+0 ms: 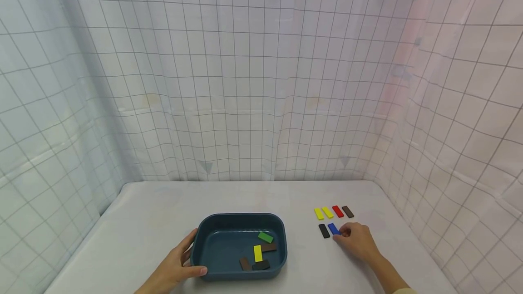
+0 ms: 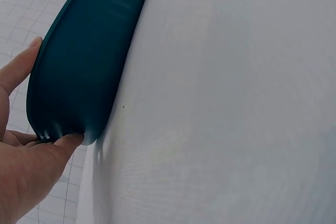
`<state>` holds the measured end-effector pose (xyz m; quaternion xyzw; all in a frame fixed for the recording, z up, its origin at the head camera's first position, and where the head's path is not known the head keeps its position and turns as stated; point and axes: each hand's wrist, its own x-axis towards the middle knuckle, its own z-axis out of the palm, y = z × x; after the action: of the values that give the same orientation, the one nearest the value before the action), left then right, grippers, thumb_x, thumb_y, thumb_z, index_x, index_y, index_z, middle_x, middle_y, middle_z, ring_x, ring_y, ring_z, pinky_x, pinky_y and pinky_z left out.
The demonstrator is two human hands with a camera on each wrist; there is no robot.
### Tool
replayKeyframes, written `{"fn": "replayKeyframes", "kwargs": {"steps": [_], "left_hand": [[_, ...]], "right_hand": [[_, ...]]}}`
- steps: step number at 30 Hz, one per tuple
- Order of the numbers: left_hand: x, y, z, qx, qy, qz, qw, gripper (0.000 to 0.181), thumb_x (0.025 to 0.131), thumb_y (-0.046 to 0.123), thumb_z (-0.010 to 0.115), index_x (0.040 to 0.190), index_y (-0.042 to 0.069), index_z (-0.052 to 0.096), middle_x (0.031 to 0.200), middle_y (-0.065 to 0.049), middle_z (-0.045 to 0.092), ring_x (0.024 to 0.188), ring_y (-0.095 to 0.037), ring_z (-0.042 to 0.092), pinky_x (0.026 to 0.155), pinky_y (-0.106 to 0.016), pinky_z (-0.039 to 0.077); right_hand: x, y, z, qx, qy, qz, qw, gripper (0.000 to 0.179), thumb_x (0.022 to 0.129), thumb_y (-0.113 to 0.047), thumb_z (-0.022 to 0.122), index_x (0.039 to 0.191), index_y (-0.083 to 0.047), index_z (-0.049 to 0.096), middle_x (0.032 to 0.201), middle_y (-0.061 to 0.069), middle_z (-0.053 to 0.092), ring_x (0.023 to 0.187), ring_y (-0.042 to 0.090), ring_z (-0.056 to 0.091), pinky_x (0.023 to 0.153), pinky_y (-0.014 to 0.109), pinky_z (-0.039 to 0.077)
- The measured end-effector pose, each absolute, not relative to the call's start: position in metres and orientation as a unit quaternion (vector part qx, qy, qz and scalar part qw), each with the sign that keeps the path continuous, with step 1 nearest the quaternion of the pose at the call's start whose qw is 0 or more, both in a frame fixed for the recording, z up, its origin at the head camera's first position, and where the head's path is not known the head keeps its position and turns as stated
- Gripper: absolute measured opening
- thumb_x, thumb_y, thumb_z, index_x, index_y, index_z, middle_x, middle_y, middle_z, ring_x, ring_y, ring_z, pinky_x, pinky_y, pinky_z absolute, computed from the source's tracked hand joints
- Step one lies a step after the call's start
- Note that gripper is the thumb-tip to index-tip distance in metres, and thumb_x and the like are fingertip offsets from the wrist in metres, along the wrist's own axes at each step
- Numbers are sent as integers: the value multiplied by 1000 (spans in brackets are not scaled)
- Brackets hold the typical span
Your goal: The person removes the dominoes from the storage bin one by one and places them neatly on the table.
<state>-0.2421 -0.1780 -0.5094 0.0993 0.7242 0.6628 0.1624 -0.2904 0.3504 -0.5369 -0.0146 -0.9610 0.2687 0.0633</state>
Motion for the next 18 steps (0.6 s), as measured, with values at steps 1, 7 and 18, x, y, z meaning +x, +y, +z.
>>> {"fn": "replayKeyframes", "kwargs": {"steps": [1,7,18], "left_hand": [[-242,-178,-509,99,725,662,162,109,90,14,82,164,-3,3,168,-30,2,151,-51,12,114,-53,36],[-242,-177,-509,91,732,656,160,108,90,15,82,164,-3,5,168,-31,3,151,-51,14,113,-54,37],[-242,-177,-508,96,744,643,155,108,91,18,81,164,-4,5,167,-32,5,150,-52,15,113,-54,37]], "right_hand": [[-290,351,-536,-11,-961,268,64,24,83,-21,87,92,-2,76,75,-4,61,73,16,54,65,29,49],[-290,351,-530,-6,-960,273,62,28,84,-22,87,96,1,77,78,-3,64,74,16,57,67,30,52],[-293,341,-516,35,-954,285,89,26,85,-20,87,100,0,78,83,-3,67,77,15,60,65,25,53]]}}
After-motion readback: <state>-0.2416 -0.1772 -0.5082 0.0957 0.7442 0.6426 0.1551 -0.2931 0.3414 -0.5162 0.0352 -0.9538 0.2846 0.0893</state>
